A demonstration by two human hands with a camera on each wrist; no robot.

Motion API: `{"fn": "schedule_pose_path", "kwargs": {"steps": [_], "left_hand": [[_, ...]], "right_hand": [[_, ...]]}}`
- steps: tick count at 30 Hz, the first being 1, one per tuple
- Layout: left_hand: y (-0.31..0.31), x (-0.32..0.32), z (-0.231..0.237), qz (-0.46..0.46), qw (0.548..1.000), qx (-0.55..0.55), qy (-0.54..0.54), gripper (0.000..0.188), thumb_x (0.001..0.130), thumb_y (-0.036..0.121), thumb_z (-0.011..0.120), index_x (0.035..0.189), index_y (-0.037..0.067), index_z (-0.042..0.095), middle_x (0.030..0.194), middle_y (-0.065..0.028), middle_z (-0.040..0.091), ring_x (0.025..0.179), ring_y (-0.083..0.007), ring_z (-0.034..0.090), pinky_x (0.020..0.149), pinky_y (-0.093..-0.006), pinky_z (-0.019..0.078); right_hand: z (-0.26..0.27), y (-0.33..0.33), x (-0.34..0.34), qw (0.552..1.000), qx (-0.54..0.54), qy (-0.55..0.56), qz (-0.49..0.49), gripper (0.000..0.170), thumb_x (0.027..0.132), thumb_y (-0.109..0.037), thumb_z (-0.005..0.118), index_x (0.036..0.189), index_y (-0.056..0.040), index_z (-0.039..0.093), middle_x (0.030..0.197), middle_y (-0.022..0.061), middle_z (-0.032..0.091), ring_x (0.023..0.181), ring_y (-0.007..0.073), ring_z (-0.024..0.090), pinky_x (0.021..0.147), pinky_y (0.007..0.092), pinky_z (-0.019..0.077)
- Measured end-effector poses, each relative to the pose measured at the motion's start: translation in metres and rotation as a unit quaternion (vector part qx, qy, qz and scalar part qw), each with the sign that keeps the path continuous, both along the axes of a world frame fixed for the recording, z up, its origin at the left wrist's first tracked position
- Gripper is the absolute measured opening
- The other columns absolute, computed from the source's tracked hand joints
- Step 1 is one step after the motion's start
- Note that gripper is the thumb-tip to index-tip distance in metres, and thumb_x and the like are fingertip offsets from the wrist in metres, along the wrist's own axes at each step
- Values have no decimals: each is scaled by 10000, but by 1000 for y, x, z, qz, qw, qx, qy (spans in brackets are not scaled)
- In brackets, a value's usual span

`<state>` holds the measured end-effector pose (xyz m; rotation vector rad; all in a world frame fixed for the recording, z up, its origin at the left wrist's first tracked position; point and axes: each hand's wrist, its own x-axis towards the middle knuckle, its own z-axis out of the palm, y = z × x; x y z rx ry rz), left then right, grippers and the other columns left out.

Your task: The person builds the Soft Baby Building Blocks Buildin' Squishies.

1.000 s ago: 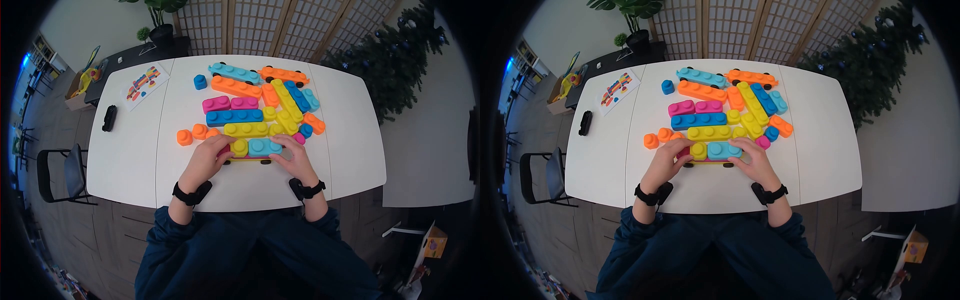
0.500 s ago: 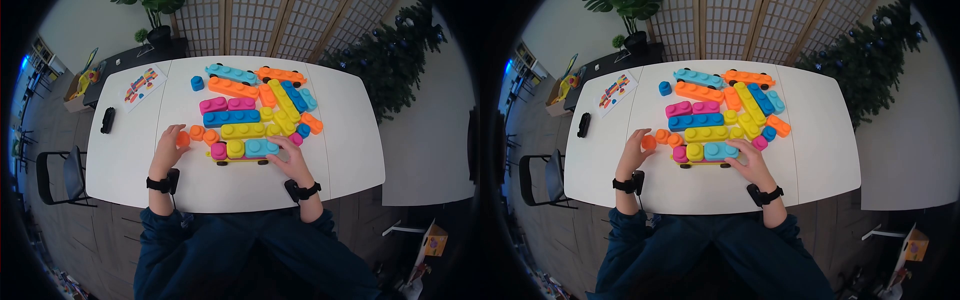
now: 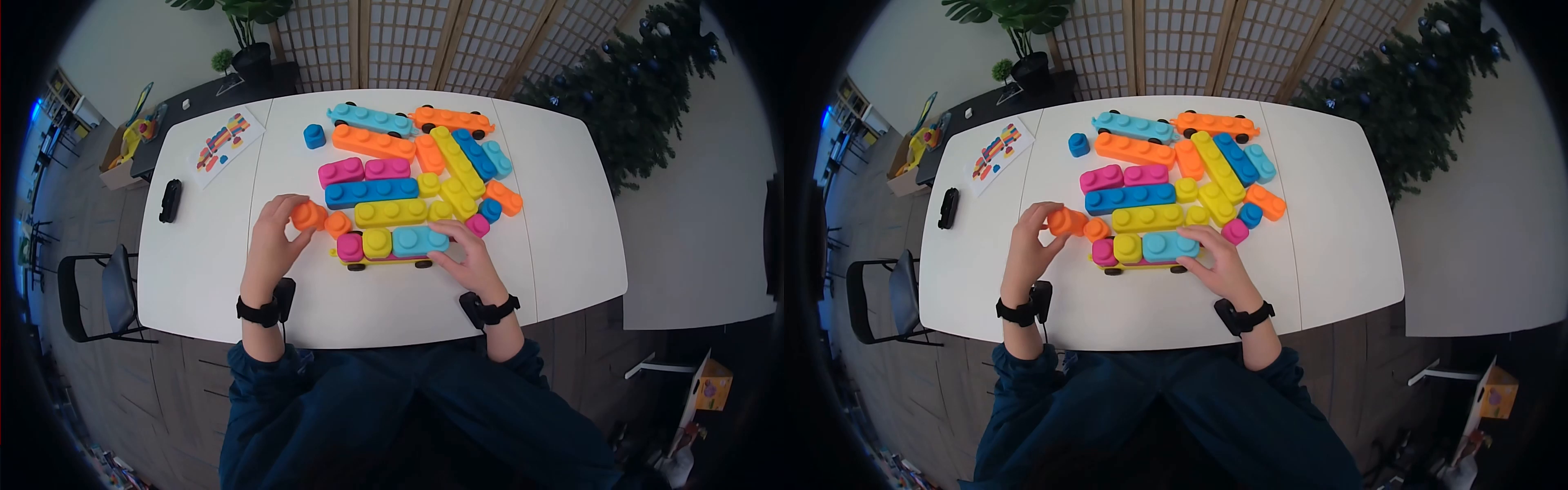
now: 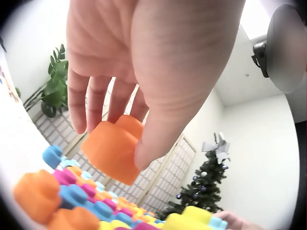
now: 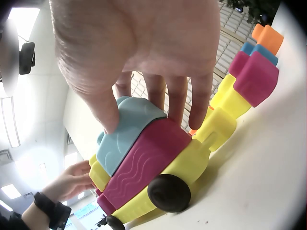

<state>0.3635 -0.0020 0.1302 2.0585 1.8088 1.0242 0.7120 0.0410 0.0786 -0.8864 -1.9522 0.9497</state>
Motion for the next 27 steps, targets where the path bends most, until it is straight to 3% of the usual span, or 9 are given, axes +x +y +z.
{"fn": "schedule_pose_path", "kwargs": {"steps": [7,10,13,23,27], "left_hand": [[8,70,21,-161,983,19,-89,505,761,55,825,1230,64,638,1188,-104,671,1103,-295,630,873,-379,552],[13,80,17,-182,978,5,-102,481,765,85,825,1205,51,635,1165,-125,662,1101,-329,601,949,-402,509],[14,96,18,-221,972,23,-80,484,765,82,836,1207,61,640,1154,-108,670,1109,-309,611,931,-386,519],[14,107,11,-223,973,3,-51,472,757,97,827,1185,41,634,1157,-127,651,1098,-339,584,959,-419,503],[14,108,10,-227,973,-2,-52,496,759,96,822,1214,44,631,1181,-130,645,1113,-344,579,968,-419,499]], "right_hand": [[2,0,-2,1000,-8,4,4,478,845,-73,791,1298,-62,636,1251,147,659,1183,306,628,1021,372,487],[3,0,-3,1000,5,3,6,478,844,-73,792,1296,-59,636,1249,144,660,1182,305,627,1021,372,486],[1,0,-3,1000,24,0,8,477,843,-72,795,1292,-56,636,1247,142,660,1181,302,628,1018,371,487],[2,1,-4,1000,8,2,13,466,843,-63,796,1281,-39,639,1256,123,660,1197,270,616,1027,362,474],[1,1,-4,1000,16,6,11,481,841,-81,800,1293,-60,637,1234,145,657,1163,304,632,1004,367,492]]}}
